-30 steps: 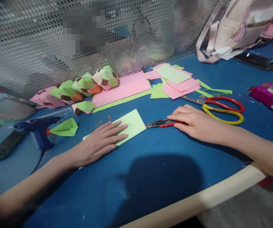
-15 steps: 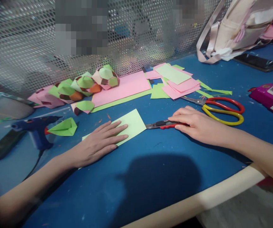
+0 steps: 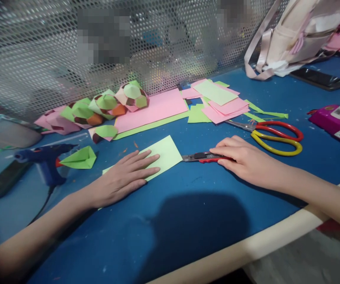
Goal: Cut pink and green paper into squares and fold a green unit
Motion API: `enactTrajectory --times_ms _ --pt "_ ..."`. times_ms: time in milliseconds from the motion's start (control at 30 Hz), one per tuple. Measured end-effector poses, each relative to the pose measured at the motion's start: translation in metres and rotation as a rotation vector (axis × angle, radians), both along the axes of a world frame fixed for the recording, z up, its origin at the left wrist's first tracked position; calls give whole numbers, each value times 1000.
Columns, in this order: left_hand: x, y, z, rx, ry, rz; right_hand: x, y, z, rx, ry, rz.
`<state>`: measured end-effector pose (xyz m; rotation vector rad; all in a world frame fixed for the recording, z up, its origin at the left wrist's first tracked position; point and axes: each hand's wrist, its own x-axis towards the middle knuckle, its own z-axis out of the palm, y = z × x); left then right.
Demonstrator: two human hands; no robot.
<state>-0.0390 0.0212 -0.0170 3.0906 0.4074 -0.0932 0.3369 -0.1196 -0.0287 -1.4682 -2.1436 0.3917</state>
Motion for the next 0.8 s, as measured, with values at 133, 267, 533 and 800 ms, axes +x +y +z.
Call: enactTrajectory --times_ms 133,267,533,800 --pt "1 0 -1 7 -3 -1 -5 -4 0 11 1 1" --pt "1 0 -1 6 -5 -2 -7 -6 -1 14 -8 -8" --pt "2 -1 1 -3 14 15 -10 -8 -1 11 -18 2" --pt "3 -3 2 -20 25 33 -8 -6 1 8 -23 25"
